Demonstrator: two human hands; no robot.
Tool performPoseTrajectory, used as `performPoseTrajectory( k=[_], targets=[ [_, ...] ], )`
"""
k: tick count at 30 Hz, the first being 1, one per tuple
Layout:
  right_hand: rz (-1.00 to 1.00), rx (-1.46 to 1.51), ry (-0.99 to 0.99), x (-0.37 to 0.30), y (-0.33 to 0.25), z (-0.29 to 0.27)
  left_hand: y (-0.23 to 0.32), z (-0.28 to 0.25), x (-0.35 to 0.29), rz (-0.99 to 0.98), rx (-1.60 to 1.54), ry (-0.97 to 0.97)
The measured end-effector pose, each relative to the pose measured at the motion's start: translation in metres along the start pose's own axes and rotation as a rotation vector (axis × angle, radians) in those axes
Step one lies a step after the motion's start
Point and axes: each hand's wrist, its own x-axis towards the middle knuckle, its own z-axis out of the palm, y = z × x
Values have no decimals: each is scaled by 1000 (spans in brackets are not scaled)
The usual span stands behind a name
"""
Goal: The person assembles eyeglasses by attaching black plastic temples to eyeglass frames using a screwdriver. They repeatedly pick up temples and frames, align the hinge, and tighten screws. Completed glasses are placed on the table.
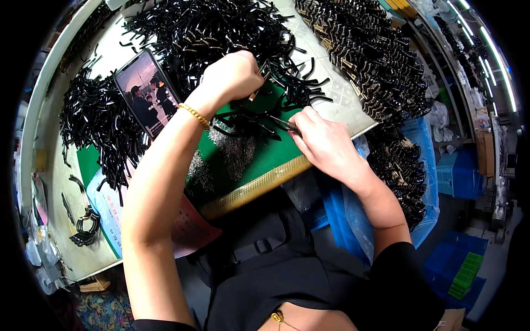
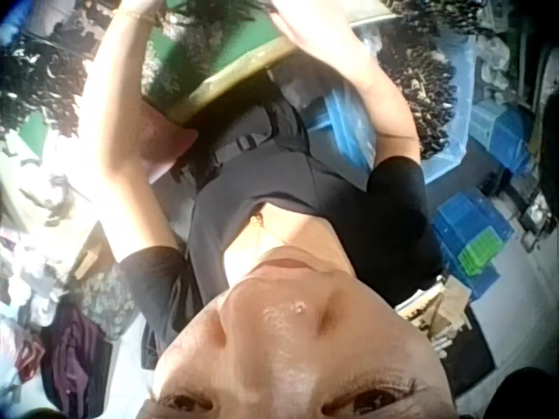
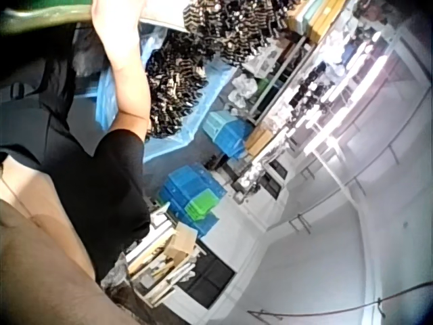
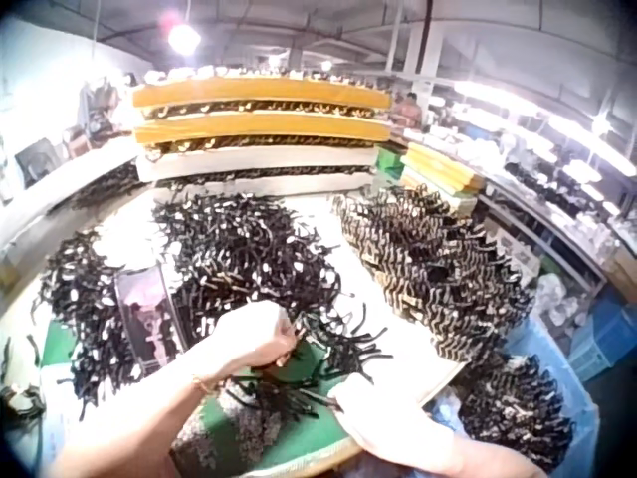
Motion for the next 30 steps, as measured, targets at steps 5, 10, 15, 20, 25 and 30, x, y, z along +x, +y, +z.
performPoseTrajectory(
  k=[5, 10, 15, 20, 25, 30],
  targets=[
    [23, 41, 36, 2, -4, -5, -6, -3, -8, 194, -345, 339],
    [120, 212, 47, 7, -9, -3, 2, -13, -53, 178, -751, 563],
    [280, 519, 97, 2, -5, -9, -21, -36, -204, 33, -136, 660],
    [361, 613, 34, 2, -17, -24, -87, -10, -290, -476, -197, 595],
    [257, 724, -96, 15, -59, -36, -84, -13, -303, -354, 194, 598],
    [215, 633, -116, 7, -77, -40, -66, -25, -316, -272, 259, 614]
  ],
)
